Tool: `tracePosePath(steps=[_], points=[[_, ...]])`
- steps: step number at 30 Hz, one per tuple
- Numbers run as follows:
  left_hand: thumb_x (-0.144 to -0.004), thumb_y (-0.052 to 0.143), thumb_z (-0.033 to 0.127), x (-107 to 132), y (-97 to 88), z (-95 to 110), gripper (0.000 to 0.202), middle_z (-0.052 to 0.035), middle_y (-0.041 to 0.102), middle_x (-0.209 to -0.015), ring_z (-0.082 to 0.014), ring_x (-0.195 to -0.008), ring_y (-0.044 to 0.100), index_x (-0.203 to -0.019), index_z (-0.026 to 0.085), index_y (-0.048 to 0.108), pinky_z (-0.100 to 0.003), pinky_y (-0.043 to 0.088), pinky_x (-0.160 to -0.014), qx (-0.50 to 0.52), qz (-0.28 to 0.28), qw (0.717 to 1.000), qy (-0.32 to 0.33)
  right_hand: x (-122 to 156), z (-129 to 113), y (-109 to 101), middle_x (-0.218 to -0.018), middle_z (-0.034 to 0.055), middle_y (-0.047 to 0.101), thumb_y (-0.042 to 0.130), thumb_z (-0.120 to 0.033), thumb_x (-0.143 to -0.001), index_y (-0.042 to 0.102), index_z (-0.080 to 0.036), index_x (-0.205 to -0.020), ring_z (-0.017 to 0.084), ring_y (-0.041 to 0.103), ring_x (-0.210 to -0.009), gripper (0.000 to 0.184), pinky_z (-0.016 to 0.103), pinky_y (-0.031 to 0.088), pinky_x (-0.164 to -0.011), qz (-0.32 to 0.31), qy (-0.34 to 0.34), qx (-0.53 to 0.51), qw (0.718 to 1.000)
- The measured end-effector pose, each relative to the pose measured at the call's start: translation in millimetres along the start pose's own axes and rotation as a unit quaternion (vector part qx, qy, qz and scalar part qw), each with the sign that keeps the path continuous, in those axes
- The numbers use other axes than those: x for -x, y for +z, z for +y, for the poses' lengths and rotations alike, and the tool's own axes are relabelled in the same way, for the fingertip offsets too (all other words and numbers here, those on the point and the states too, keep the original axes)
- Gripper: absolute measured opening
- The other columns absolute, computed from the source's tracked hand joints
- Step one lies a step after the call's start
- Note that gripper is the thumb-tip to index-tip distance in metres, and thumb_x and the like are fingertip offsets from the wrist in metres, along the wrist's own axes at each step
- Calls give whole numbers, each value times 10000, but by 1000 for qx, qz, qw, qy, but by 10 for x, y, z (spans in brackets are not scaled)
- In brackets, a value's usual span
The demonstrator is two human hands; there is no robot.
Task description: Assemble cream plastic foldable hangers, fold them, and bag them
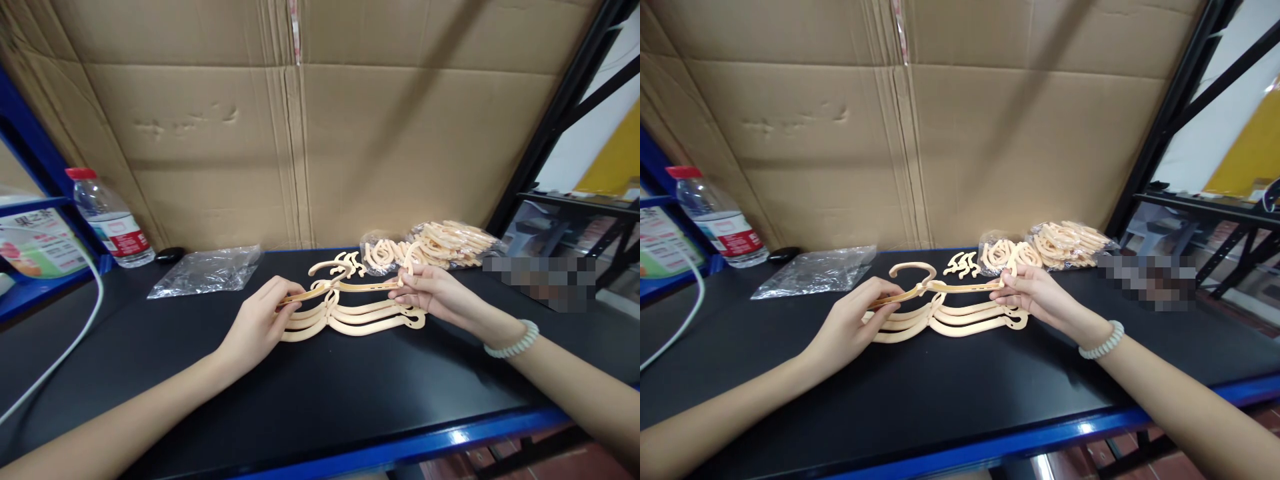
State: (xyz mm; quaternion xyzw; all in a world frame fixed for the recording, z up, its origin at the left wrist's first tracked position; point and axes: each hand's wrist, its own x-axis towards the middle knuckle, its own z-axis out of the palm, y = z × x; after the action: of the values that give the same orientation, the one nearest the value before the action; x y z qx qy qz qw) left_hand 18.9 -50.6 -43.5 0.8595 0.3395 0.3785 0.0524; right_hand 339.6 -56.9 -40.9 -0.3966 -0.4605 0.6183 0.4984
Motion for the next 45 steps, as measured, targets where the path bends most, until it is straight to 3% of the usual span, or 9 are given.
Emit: tracePosePath(steps=[9, 17, 22, 25, 29, 33, 37, 41, 45], points=[[-947, 448, 144, 3, 4, 8, 130, -16, 558, -908, -141, -789, 580, -991, 206, 553, -230, 480, -657, -2, -3, 1000, 1, 20, 42, 70, -797, 38, 725, 874, -344, -612, 579, -158, -725, 118, 696, -664, 366, 228, 576, -680, 27, -60, 21, 998], [-965, 445, 203, 14, 10, 36, 141, -16, 567, -884, -151, -760, 569, -1037, 206, 565, -252, 460, -651, -17, -8, 1000, 1, -1, 64, 75, -592, 4, 660, 883, -389, -577, 575, -167, -688, 121, 660, -573, 395, 224, 546, -582, 74, -103, 43, 991], [-962, 444, 219, 11, 4, 30, 166, -19, 601, -918, -157, -787, 586, -1076, 214, 564, -258, 473, -687, -21, -8, 1000, -15, 3, 72, 85, -644, -13, 642, 849, -337, -647, 570, -172, -691, 120, 660, -615, 327, 230, 542, -596, 42, -111, 19, 993], [-962, 434, 251, -1, -15, 4, 193, -29, 632, -962, -169, -809, 611, -1106, 220, 559, -271, 495, -703, -24, -5, 999, -28, 20, 42, 76, -769, -6, 660, 791, -331, -724, 624, -206, -867, 139, 656, -701, 253, 251, 539, -598, 21, -114, 23, 993], [-956, 429, 288, -36, -78, -26, 211, -46, 642, -966, -192, -830, 625, -1107, 207, 553, -289, 516, -705, -32, -4, 998, -44, 20, -66, -25, -1014, 35, 652, 719, -370, -787, 686, -213, -902, 130, 593, -759, 197, 236, 507, -574, 20, -125, 37, 991], [-961, 417, 306, -80, -159, -15, 199, -46, 630, -925, -200, -821, 618, -1070, 200, 546, -297, 505, -702, -49, -25, 998, -42, 7, -207, -177, -794, 18, 640, 739, -385, -751, 737, -213, -868, 113, 529, -630, 208, 244, 470, -536, 34, -136, 50, 989], [-967, 410, 311, -121, -259, 25, 173, -45, 600, -896, -189, -767, 591, -1000, 192, 531, -299, 472, -682, -75, -35, 996, -25, 35, -359, -306, -761, 17, 680, 771, -367, -704, 760, -235, -875, 116, 564, -616, 216, 252, 480, -555, 31, -136, 121, 983], [-966, 419, 283, -163, -409, 35, 159, -43, 544, -892, -160, -717, 535, -921, 184, 535, -271, 435, -640, -87, -82, 993, 23, 103, -511, -423, -733, 29, 711, 795, -358, -672, 770, -207, -847, 129, 605, -605, 232, 259, 496, -569, -37, -98, 306, 946], [-946, 478, 263, -176, -546, 41, 146, -19, 573, -846, -152, -730, 549, -870, 201, 587, -246, 416, -637, -66, -226, 970, 65, 157, -598, -492, -761, 30, 725, 760, -354, -725, 764, -195, -818, 164, 652, -707, 184, 278, 508, -667, -166, -84, 478, 859]])
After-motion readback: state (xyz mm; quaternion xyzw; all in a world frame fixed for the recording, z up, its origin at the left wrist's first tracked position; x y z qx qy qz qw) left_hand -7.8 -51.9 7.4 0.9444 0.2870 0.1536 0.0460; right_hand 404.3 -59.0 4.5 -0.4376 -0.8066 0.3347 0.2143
